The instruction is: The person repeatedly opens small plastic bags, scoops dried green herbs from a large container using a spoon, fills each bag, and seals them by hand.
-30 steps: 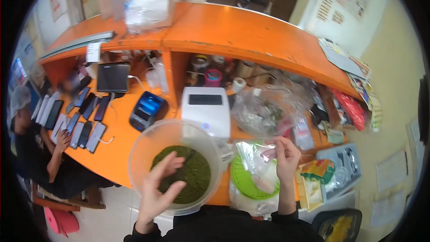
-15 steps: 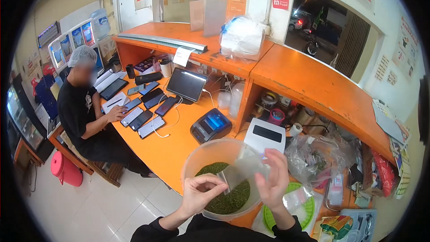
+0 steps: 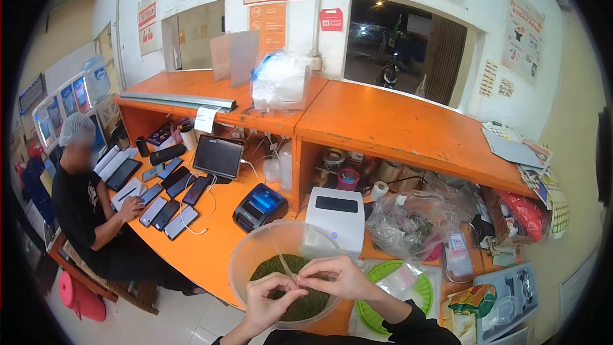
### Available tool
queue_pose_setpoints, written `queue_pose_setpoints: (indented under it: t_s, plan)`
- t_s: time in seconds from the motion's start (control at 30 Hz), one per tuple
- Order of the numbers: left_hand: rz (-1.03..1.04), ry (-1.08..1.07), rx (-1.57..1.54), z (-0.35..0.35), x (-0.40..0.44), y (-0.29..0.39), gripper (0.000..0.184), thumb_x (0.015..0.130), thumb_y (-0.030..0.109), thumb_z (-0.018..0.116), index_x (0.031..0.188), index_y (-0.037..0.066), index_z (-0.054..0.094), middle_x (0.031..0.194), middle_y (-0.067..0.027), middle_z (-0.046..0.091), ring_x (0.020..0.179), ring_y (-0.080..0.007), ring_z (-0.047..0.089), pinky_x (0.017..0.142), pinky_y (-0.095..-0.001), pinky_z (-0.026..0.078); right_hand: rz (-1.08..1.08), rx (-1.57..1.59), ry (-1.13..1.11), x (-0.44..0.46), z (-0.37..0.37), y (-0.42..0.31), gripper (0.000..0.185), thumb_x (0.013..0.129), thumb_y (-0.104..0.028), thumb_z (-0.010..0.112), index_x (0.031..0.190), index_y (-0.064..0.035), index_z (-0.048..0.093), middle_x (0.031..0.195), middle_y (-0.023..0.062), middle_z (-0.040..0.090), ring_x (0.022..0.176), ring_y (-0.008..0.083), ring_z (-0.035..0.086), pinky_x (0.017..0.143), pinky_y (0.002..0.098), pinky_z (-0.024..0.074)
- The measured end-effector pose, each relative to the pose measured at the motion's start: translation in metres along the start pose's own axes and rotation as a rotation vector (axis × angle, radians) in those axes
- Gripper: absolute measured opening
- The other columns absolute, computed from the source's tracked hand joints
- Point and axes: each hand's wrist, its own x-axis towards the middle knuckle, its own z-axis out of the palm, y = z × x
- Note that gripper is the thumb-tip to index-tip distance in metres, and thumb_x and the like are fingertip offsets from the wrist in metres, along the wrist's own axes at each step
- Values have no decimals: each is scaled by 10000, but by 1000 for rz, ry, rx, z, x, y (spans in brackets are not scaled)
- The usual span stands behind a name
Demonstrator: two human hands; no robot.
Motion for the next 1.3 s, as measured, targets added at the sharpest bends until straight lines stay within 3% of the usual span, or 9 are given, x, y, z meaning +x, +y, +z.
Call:
queue_pose_setpoints:
  t_s: [0.27, 0.47, 0.7, 0.83, 0.9, 1.03, 1.17, 1.27, 1.3]
  plan:
    - [223, 196, 314, 12, 7, 6, 84, 739, -71, 598, 747, -17, 534, 690, -126, 546, 614, -214, 532, 574, -288, 419, -411, -647, 442, -3, 35, 4, 159, 686, 51, 686, 797, 6, 582, 868, 115, 614, 801, 183, 616, 675, 257, 496]
    - [308, 401, 485, 6, 11, 2, 94, 765, -64, 580, 718, -14, 515, 644, -68, 492, 528, -146, 447, 486, -255, 336, -547, -790, 492, 6, 36, 10, 236, 670, 68, 682, 893, 10, 627, 972, 113, 550, 729, 201, 583, 616, 268, 498]
    - [403, 118, 751, 3, 9, 16, 281, 662, 66, 702, 907, 18, 573, 930, -137, 509, 923, -312, 467, 739, -407, 374, -361, -763, 314, 13, 27, 11, 275, 713, 64, 638, 982, 6, 626, 1051, 125, 568, 823, 241, 604, 706, 289, 508]
    - [243, 257, 283, -12, 21, 22, 557, 718, 21, 685, 1203, 51, 413, 1032, -145, 534, 980, -242, 519, 780, -347, 437, -144, -425, 135, 19, 9, -5, 296, 698, 22, 674, 988, 3, 618, 1033, 113, 582, 906, 219, 591, 784, 297, 475]
    - [24, 233, -357, -18, 23, 9, 672, 747, -8, 668, 1304, 65, 299, 1099, -146, 528, 990, -197, 537, 787, -304, 460, -69, -325, 28, 22, 3, -7, 272, 716, 14, 680, 981, 5, 621, 1046, 95, 558, 954, 195, 570, 807, 293, 461]
    - [-223, 241, -464, -49, 19, 2, 749, 736, -28, 693, 1331, 61, 247, 1120, -122, 507, 935, -153, 554, 760, -245, 448, -44, -150, 10, 30, 5, 9, 270, 717, 1, 702, 973, 16, 621, 1068, 74, 487, 951, 164, 552, 761, 263, 461]
    - [277, 419, 292, -46, 15, 15, 775, 687, 117, 757, 1330, 105, 323, 1158, -111, 494, 1135, -205, 443, 939, -388, 327, -114, -236, 5, 42, 9, 7, 222, 748, -32, 668, 949, 22, 589, 1058, 82, 510, 724, 142, 561, 643, 261, 463]
    - [316, 16, 937, -41, 15, 43, 701, 664, 189, 760, 1285, 106, 446, 1225, -80, 474, 1190, -230, 390, 982, -442, 238, -72, -403, -98, 52, 15, -8, 217, 756, -49, 666, 943, 24, 584, 1047, 88, 499, 701, 156, 555, 633, 271, 464]
    - [292, 1, 866, -37, 16, 38, 641, 648, 217, 761, 1235, 112, 527, 1236, -46, 486, 1155, -221, 432, 991, -450, 202, -72, -404, -113, 55, 19, -9, 214, 759, -54, 665, 943, 21, 584, 1041, 90, 497, 693, 160, 553, 631, 272, 464]
